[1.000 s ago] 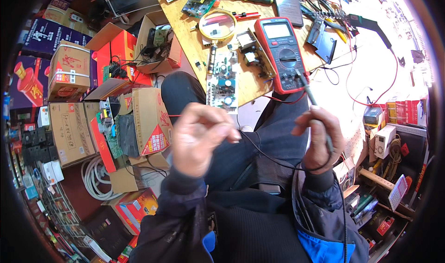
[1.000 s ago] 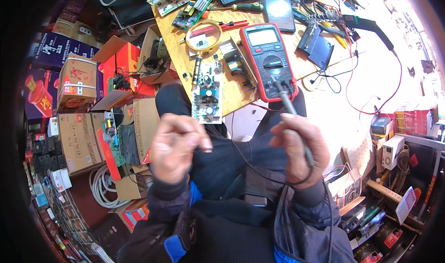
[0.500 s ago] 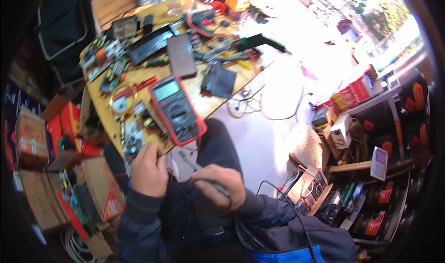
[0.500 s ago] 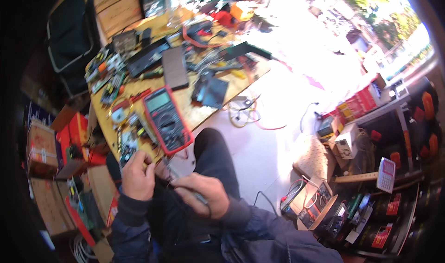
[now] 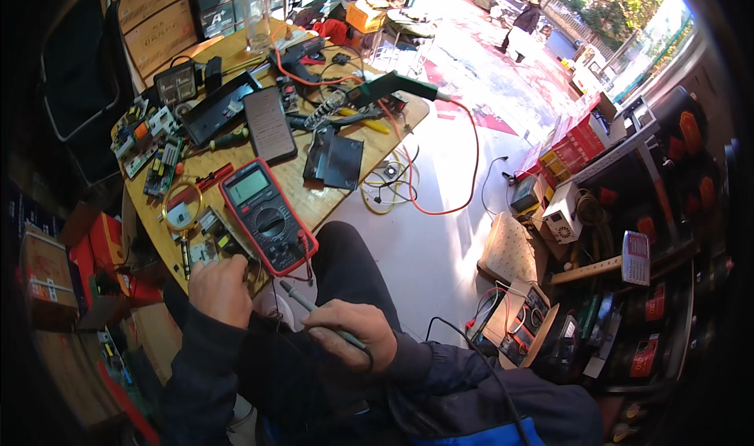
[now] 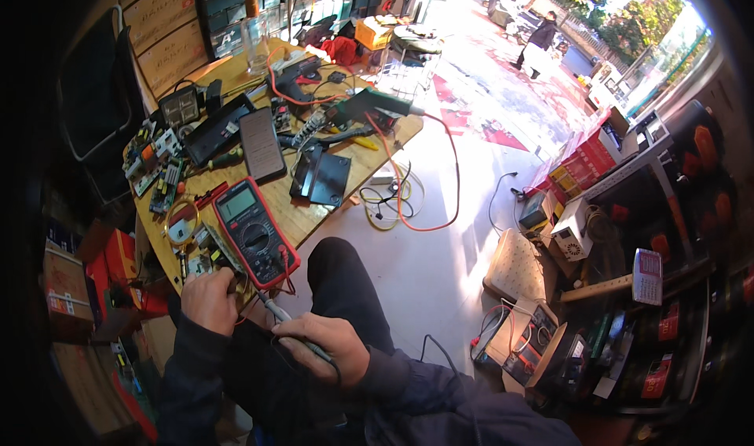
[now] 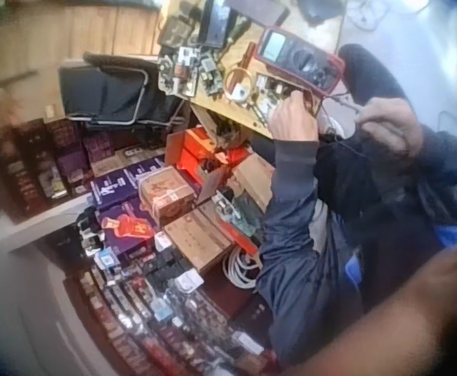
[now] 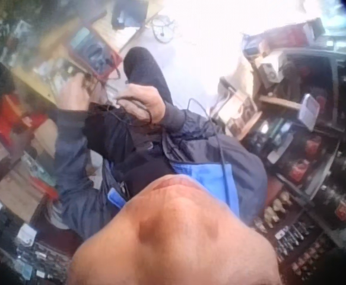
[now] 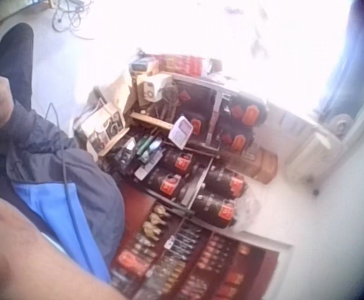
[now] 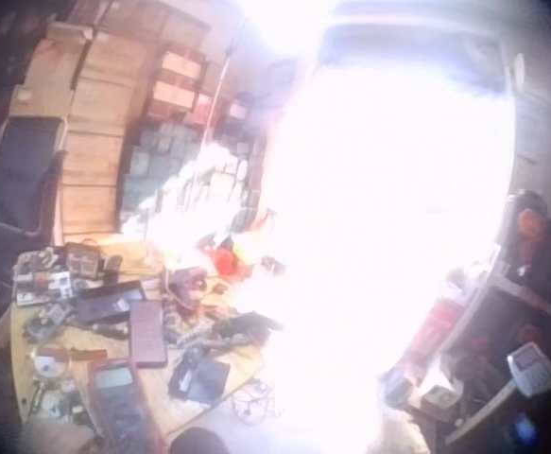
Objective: The person sits on the floor and uses a soldering iron to work on a green circuit board. They then use a multimeter to test components on the board and a small electronic part, placing the tools and parts on the floor or a nearby table during the process.
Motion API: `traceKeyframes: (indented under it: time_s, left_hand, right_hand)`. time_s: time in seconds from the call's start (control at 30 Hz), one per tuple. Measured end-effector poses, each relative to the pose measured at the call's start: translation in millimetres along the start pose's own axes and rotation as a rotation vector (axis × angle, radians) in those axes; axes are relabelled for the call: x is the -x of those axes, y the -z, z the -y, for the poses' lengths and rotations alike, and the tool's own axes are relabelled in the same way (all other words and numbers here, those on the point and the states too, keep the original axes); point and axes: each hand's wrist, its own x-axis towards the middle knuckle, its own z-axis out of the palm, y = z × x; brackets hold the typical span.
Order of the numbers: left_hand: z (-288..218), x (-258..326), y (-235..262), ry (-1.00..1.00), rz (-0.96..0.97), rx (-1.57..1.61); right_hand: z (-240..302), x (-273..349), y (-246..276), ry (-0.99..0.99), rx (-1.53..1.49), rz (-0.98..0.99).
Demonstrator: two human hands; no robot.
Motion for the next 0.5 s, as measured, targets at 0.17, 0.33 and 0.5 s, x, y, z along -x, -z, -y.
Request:
traceKeyframes:
  time_s: [0.17,0.33,0.5]
  left_hand:
    - [13,12,-6,-0.056,-0.086,-0.011]
    - [16,15,-2,-0.053,-0.103,0.019]
    - [14,21,25,-0.022,-0.163,0.166]
  right_hand:
    - [-8,2,-6,-0.010,0.042,0.008]
    - [-11,6,-15,-0.041,0.009,-0.018]
    - [-14,8,-18,-0.077,-0.021,-0.057]
